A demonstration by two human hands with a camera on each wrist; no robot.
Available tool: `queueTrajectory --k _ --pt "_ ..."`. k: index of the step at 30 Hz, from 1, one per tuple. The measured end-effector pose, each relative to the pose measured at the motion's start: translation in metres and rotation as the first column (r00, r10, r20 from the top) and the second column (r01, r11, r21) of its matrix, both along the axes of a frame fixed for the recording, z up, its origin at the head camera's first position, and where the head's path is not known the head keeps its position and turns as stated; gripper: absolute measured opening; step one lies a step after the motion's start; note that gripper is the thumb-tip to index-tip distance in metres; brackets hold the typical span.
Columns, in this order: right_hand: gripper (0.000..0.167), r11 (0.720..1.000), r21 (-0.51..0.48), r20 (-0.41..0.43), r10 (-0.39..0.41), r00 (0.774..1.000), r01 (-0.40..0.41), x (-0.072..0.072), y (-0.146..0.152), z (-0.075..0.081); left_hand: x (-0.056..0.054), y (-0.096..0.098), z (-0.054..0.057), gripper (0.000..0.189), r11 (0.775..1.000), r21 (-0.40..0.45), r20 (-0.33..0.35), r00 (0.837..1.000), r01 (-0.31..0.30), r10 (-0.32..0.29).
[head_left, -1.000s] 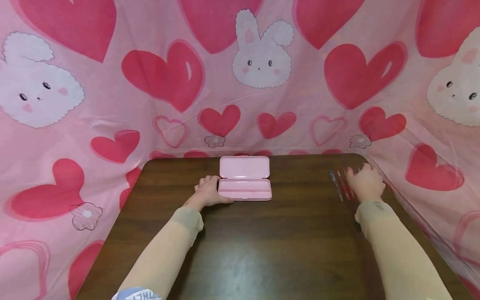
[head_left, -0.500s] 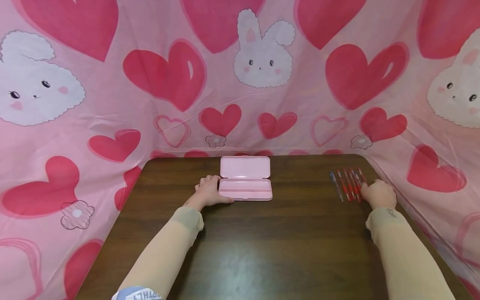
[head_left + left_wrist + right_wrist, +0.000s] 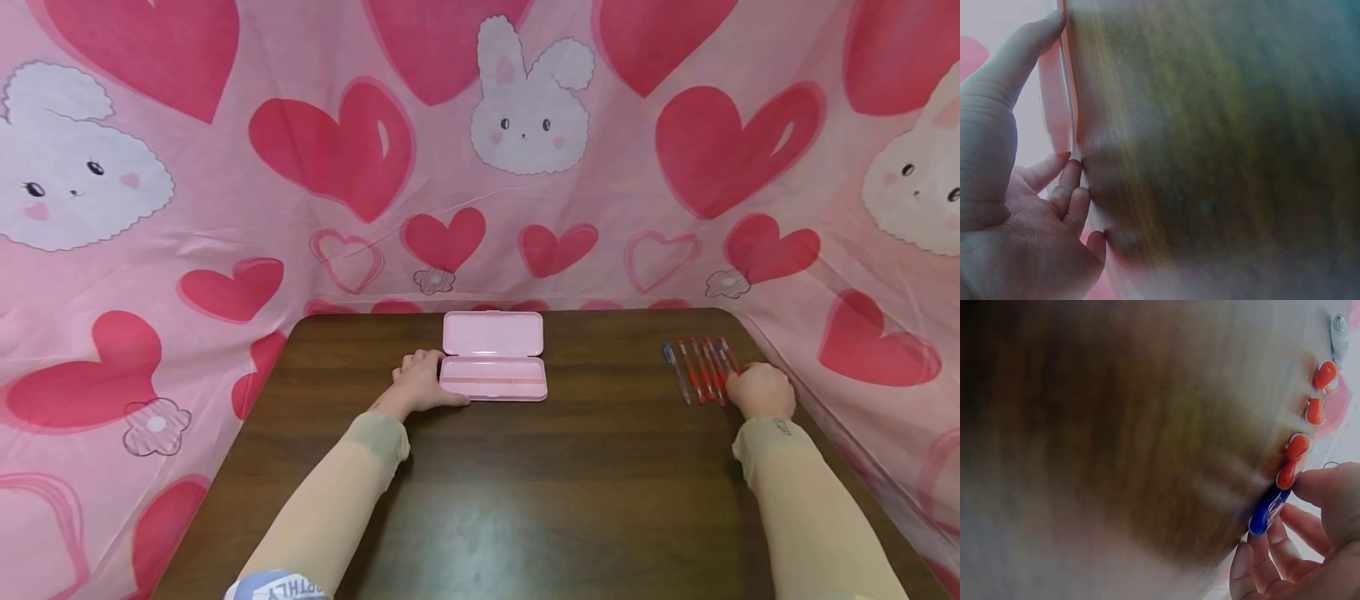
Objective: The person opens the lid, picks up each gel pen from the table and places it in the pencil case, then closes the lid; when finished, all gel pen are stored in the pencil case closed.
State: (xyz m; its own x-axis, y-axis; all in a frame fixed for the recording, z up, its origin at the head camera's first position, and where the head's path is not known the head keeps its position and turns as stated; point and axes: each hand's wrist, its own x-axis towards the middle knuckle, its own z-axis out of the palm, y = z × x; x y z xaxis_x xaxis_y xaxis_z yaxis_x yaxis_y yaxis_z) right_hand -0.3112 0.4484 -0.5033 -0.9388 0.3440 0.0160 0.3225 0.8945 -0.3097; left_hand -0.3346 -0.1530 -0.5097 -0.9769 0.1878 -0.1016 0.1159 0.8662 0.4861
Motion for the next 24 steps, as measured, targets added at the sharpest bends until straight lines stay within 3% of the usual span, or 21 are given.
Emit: queueTrajectory --k 9,24 --pt "0.05 0.999 -0.013 0.046 -0.032 0.998 0.033 0.001 0.0001 0.0016 -0.0003 0.0011 -0.003 0.104 1.0 -0.001 0.005 1.0 -0.004 0.004" --pt "0.044 0.975 -0.187 -0.1 -0.138 0.985 0.118 -0.0022 -0.0048 -0.0005 -0.0011 -0.0001 -0.0028 0.106 1.0 0.012 0.018 1.0 -0.005 0.005"
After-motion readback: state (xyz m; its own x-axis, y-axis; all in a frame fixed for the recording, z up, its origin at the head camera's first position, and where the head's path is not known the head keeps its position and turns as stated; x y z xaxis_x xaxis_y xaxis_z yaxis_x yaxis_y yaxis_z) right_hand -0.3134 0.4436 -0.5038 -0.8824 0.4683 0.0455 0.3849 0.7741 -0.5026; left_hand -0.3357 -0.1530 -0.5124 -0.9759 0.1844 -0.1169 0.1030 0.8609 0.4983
